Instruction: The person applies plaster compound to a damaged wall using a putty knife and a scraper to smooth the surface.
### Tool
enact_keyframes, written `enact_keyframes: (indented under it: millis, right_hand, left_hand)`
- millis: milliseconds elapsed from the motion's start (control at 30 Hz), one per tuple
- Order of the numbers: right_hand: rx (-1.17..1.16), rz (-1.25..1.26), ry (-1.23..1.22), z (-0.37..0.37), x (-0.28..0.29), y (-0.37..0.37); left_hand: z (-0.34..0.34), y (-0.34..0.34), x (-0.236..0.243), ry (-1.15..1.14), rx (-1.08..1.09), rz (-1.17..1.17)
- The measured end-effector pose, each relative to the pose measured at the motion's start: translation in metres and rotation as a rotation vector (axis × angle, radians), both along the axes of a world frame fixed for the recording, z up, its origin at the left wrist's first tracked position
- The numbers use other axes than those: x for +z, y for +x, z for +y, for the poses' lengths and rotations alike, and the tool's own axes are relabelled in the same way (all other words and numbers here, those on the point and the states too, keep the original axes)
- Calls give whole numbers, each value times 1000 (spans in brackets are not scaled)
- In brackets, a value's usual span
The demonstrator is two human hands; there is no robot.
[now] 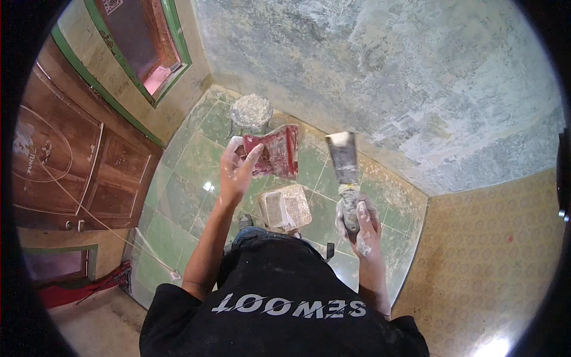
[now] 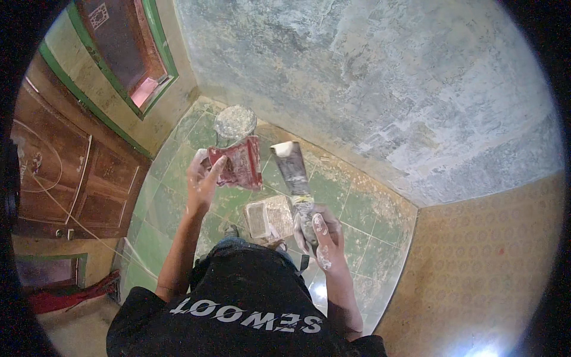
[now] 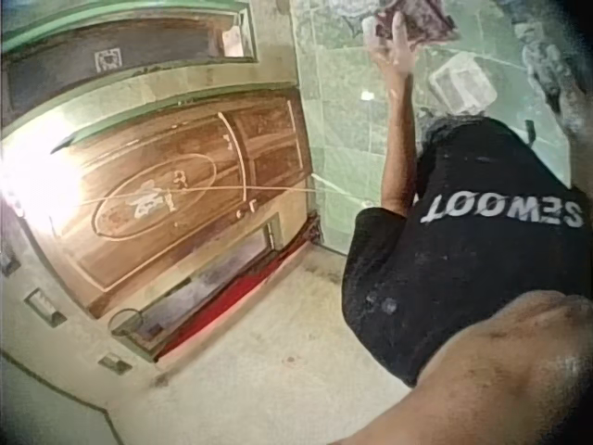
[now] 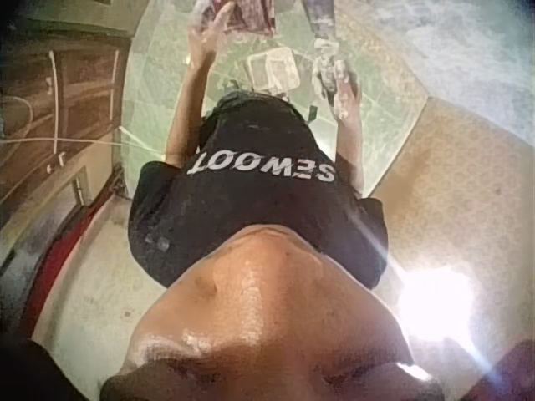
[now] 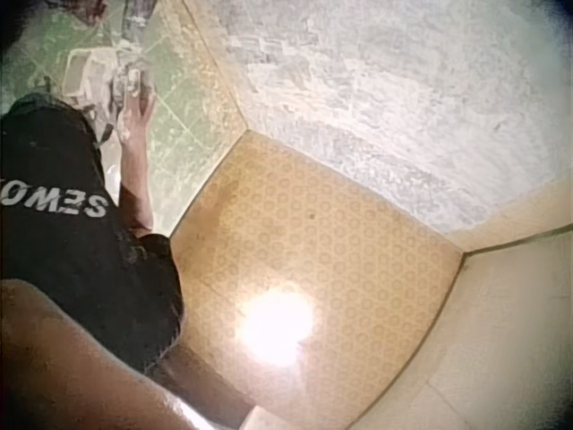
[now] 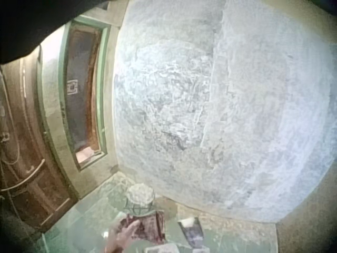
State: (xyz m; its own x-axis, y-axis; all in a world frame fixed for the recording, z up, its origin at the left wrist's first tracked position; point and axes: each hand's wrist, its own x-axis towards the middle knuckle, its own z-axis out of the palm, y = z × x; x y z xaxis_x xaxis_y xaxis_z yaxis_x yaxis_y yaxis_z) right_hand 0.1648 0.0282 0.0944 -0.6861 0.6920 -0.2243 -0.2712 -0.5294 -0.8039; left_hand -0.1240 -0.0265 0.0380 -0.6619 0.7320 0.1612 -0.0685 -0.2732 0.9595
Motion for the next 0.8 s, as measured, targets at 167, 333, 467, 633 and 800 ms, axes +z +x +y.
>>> enact_keyframes:
  millis: [167, 333, 467, 633, 800]
  right_hand:
    - [-202, -308, 565, 6, 0, -14]
    - [-166, -481, 802, 8, 1, -28]
    - [-141, -747, 1228, 14, -9, -30]
    - [-113, -749, 1203, 22, -20, -13]
    - [-92, -798, 1110, 29, -14, -5]
  left_hand:
    - [5, -3, 9, -55, -99, -325]
    - [5, -2, 13, -93, -190, -283]
    - [6, -3, 13, -107, -239, -322]
    - [3, -12, 5, -29, -203, -333]
    - [-5, -22, -2, -30, -201, -411]
